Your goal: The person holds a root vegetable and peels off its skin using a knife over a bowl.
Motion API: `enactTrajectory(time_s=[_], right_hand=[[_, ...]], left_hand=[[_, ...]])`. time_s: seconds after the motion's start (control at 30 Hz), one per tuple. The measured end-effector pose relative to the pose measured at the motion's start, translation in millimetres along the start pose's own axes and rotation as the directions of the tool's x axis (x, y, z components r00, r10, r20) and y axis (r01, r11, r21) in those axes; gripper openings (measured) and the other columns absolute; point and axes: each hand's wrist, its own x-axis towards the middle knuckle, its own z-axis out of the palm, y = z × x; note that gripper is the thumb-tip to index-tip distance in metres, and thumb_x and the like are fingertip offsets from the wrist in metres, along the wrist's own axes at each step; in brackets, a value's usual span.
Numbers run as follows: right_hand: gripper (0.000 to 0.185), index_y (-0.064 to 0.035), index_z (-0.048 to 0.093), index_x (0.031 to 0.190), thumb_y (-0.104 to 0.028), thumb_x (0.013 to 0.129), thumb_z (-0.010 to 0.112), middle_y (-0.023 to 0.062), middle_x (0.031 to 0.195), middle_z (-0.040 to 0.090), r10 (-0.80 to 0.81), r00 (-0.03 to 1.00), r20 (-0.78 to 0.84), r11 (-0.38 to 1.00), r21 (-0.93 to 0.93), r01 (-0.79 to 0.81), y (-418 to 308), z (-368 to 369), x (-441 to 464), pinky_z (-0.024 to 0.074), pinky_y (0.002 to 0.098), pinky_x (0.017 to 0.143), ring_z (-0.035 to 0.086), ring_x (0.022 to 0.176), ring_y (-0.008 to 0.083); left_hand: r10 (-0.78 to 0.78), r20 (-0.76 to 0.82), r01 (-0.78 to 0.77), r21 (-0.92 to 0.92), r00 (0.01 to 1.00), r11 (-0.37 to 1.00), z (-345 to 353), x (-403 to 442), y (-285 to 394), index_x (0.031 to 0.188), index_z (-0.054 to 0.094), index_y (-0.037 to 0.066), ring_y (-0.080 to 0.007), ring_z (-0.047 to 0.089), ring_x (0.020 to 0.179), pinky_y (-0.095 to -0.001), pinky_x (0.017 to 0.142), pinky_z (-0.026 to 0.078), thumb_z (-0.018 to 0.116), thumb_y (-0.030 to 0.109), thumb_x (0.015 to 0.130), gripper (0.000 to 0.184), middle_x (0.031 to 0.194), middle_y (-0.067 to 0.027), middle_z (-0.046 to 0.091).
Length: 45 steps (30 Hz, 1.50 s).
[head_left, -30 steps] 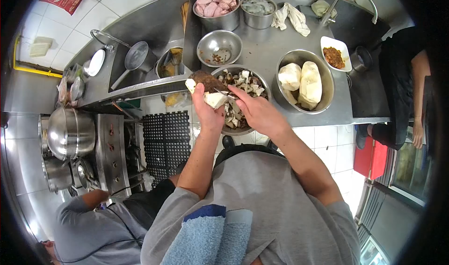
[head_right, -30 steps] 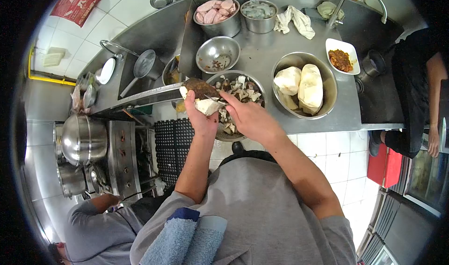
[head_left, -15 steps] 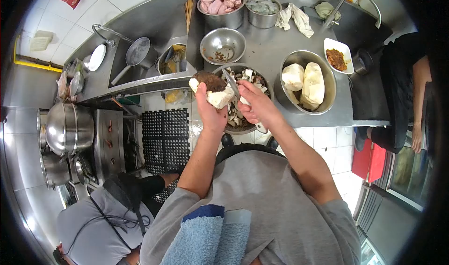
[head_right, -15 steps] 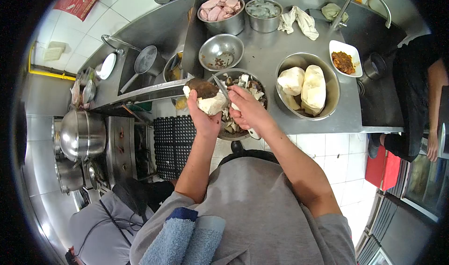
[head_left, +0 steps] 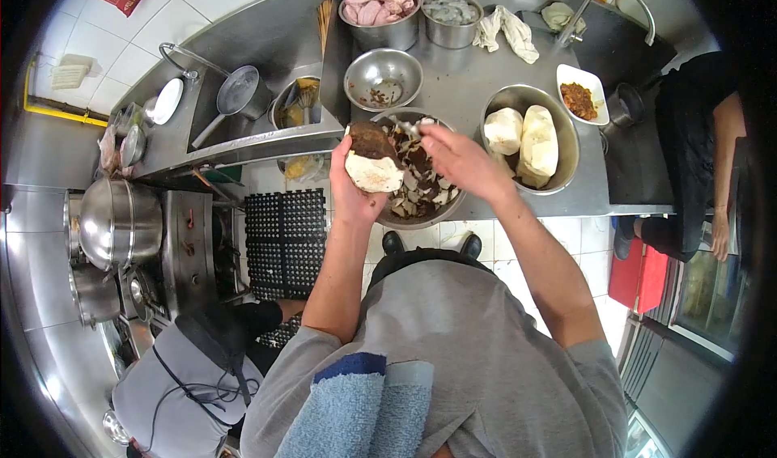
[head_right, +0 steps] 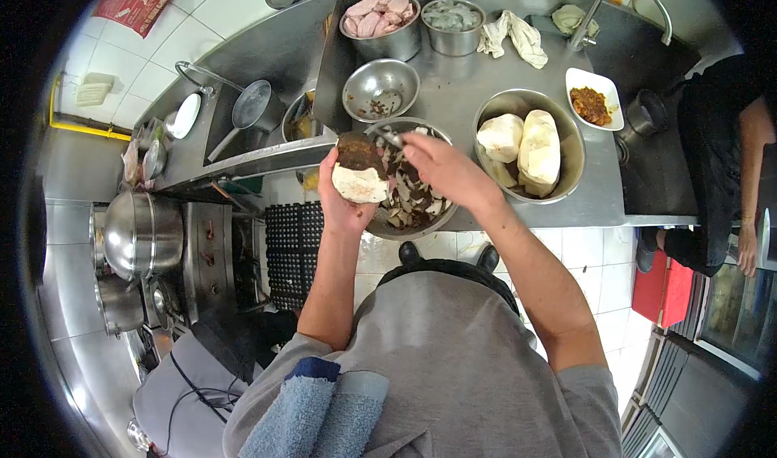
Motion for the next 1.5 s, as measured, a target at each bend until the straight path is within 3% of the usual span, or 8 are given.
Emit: enactTrajectory(time_s=[0.03, 0.17, 0.3, 0.9, 1.0, 1.03, 1.27, 1.5], right_hand=[[0.043, -0.0009, 0.052, 0.136, -0.031, 0.105, 0.047, 0.0177, 0.106, 0.067, 0.041, 0.999, 0.024, 0.997, -0.07, -0.039, 2.6, 2.6, -3.6, 0.0512, 0.0372, 0.081, 0.065, 0.085, 0.0257], [0.052, -0.002, 0.043, 0.146, -0.033, 0.104, 0.045, 0.0289, 0.117, 0.064, -0.296, 0.955, 0.0, 0.92, -0.268, 0.285, 29.6, 20.5, -13.7, 0.0496, 0.0467, 0.086, 0.065, 0.102, 0.0427], [0.051, -0.0063, 0.042, 0.148, -0.032, 0.104, 0.046, 0.0285, 0.088, 0.067, -0.236, 0.972, 0.008, 0.921, -0.318, 0.226, 5.2, 23.7, -28.5, 0.0492, 0.0511, 0.078, 0.065, 0.084, 0.0458], [0.025, -0.0085, 0.052, 0.118, -0.028, 0.105, 0.044, 0.0231, 0.086, 0.068, -0.204, 0.96, -0.19, 0.967, -0.193, 0.168, 23.5, 48.2, -4.8, 0.0492, 0.0511, 0.066, 0.067, 0.073, 0.041], [0.027, -0.0071, 0.051, 0.118, -0.03, 0.106, 0.045, 0.0144, 0.083, 0.063, 0.314, 0.949, 0.044, 0.916, 0.248, -0.314, 19.6, 29.3, -1.7, 0.0479, 0.0422, 0.061, 0.061, 0.063, 0.0277], [0.03, -0.0057, 0.051, 0.12, -0.031, 0.105, 0.045, 0.008, 0.08, 0.055, 0.236, 0.971, 0.029, 0.946, 0.219, -0.237, 19.5, 26.8, -5.7, 0.0464, 0.0344, 0.062, 0.052, 0.062, 0.0168], [0.042, -0.009, 0.049, 0.141, -0.03, 0.104, 0.046, 0.0257, 0.111, 0.067, -0.152, 0.988, -0.008, 0.956, -0.254, 0.145, 26.0, 17.3, -26.7, 0.0487, 0.0467, 0.089, 0.065, 0.101, 0.0425], [0.046, -0.0135, 0.045, 0.147, -0.027, 0.103, 0.048, 0.0255, 0.098, 0.069, -0.172, 0.982, 0.08, 0.923, -0.335, 0.189, 0.7, 15.9, -37.9, 0.0494, 0.0499, 0.083, 0.067, 0.089, 0.0432]], left_hand=[[0.003, -0.008, -0.003, -0.01, 1.0, 1.0, 0.7, 2.0, -0.1, 0.114, 0.064, 0.009, -0.028, 0.068, 0.097, -0.0489, 0.08, 0.057, 0.049, 0.043, 0.097, 0.041, 0.108, -0.0119, 0.07], [0.025, -0.026, -0.025, -0.009, 0.999, 1.0, -4.5, 8.8, 4.3, 0.113, 0.065, 0.006, -0.0284, 0.068, 0.097, -0.0453, 0.084, 0.056, 0.047, 0.044, 0.098, 0.044, 0.107, -0.0132, 0.07], [0.09, -0.011, -0.09, -0.022, 0.996, 0.996, -5.9, 10.0, 3.3, 0.111, 0.064, 0.002, -0.0287, 0.068, 0.097, -0.0427, 0.087, 0.055, 0.046, 0.043, 0.099, 0.047, 0.105, -0.0144, 0.071], [0.095, -0.112, -0.098, -0.02, 0.989, 0.995, -1.4, -1.0, -11.2, 0.109, 0.064, 0.007, -0.0247, 0.069, 0.092, -0.0405, 0.083, 0.056, 0.054, 0.033, 0.093, 0.033, 0.102, -0.0073, 0.072], [0.074, -0.068, -0.077, -0.053, 0.995, 0.996, 4.1, -7.1, -11.7, 0.112, 0.064, 0.005, -0.0258, 0.069, 0.094, -0.0418, 0.086, 0.055, 0.053, 0.034, 0.094, 0.036, 0.104, -0.0093, 0.071], [0.063, -0.045, -0.066, -0.065, 0.997, 0.996, 2.8, -6.2, -9.9, 0.112, 0.064, 0.005, -0.0261, 0.069, 0.095, -0.0425, 0.087, 0.055, 0.053, 0.034, 0.094, 0.036, 0.105, -0.0095, 0.071], [-0.006, 0.046, 0.012, -0.125, 0.999, 0.992, -15.7, 7.1, 4.4, 0.119, 0.062, 0.004, -0.0299, 0.066, 0.106, -0.0457, 0.094, 0.052, 0.051, 0.037, 0.098, 0.041, 0.115, -0.0124, 0.069], [-0.079, 0.081, 0.088, -0.119, 0.994, 0.989, -8.5, 2.9, 8.9, 0.119, 0.062, 0.0, -0.0315, 0.067, 0.102, -0.0453, 0.093, 0.053, 0.048, 0.036, 0.098, 0.043, 0.113, -0.0164, 0.069]])
